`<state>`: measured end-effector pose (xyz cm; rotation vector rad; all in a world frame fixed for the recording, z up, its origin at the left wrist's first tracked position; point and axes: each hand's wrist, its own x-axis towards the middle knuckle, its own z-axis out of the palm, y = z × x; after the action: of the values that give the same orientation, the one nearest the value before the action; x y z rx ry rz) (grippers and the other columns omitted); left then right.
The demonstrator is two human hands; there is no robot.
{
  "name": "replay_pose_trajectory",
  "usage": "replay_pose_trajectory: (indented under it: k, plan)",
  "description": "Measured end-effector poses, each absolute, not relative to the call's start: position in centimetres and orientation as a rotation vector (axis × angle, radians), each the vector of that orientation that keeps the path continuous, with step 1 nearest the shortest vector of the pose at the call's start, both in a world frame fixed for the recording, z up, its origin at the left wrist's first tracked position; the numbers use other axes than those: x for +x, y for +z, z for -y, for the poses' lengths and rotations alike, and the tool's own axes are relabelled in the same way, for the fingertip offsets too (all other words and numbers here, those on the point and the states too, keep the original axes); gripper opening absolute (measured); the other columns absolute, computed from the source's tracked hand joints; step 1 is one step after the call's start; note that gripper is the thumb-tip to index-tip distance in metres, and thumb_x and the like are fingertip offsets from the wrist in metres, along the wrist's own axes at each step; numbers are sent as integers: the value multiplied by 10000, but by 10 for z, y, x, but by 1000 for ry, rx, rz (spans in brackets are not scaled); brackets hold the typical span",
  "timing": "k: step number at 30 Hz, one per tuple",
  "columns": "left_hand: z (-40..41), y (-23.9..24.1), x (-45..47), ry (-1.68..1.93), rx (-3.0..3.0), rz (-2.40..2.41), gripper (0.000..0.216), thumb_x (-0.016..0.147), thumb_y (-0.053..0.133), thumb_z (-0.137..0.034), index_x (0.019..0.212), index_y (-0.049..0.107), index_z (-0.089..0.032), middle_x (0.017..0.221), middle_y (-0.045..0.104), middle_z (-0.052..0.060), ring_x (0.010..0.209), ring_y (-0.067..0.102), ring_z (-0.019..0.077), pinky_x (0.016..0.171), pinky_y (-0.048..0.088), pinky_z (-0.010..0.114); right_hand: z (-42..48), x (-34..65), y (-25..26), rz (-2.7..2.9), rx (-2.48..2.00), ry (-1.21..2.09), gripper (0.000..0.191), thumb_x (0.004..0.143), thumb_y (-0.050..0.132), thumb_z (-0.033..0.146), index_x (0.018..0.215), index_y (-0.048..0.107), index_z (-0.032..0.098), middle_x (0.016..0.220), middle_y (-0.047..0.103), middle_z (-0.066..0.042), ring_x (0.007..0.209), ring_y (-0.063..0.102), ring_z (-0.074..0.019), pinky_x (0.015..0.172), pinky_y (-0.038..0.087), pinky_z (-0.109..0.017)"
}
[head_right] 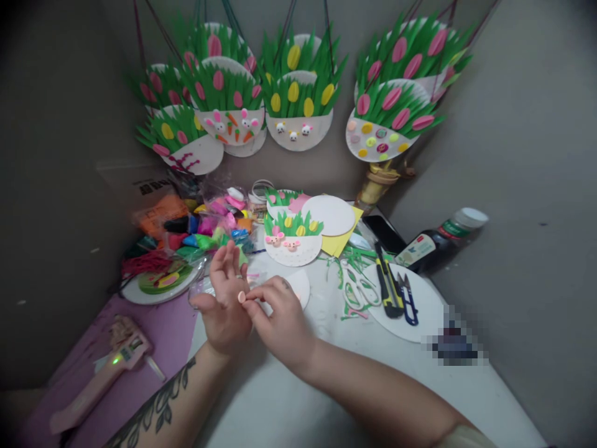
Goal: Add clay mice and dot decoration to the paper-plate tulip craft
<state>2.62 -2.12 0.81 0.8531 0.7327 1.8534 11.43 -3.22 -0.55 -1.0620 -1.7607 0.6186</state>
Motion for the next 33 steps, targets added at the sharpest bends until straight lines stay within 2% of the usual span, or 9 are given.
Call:
replay_pose_trajectory:
  k: [9, 14, 17, 23, 29, 33]
  plan:
    - [20, 11, 24, 1848, 791, -737, 723, 773, 266, -802, 1267, 468, -315, 1530, 301, 30, 1440, 177, 222, 1153, 168, 378, 31, 116, -6, 1774, -1052, 616, 55, 836, 615, 222, 855, 665, 232, 791, 595, -13, 764, 566, -162, 694, 479, -307]
    - [12, 18, 10, 1480, 373, -539, 787, 774, 192, -808, 1315, 442, -294, 1457, 423, 100, 1367, 351, 261, 1093, 273, 478, 29, 120, -4, 1794, -991, 475, 87, 837, 621, 230, 920, 649, 230, 817, 588, -23, 803, 572, -176, 718, 492, -331]
    - [10, 19, 5, 1364, 246, -461, 802, 786, 206, -796, 1355, 408, -269, 1455, 428, 115, 1353, 375, 270, 1087, 275, 491, 28, 120, -3, 1814, -977, 397, 109, 858, 602, 215, 960, 637, 231, 831, 586, -32, 828, 570, -184, 753, 493, -352]
    - [13, 20, 10, 1401, 375, -477, 842, 752, 197, -830, 1367, 408, -295, 1485, 391, 85, 1397, 293, 255, 1125, 197, 472, 29, 118, -6, 1804, -1015, 469, 102, 844, 620, 218, 931, 664, 247, 813, 592, -27, 831, 578, -187, 771, 496, -361]
    - [15, 14, 16, 1587, 644, -592, 750, 776, 180, -808, 1355, 408, -390, 1536, 304, 2, 1438, 186, 199, 1153, 131, 424, 30, 115, -5, 1681, -1096, 659, 162, 781, 653, 188, 916, 712, 255, 786, 599, -10, 717, 564, -151, 687, 503, -293]
    - [14, 9, 17, 1631, 703, -619, 741, 791, 164, -793, 1375, 381, -390, 1554, 263, 2, 1447, 155, 203, 1158, 114, 429, 30, 113, -2, 1592, -1119, 830, 217, 754, 647, 145, 914, 742, 256, 746, 591, -2, 675, 554, -136, 648, 499, -266]
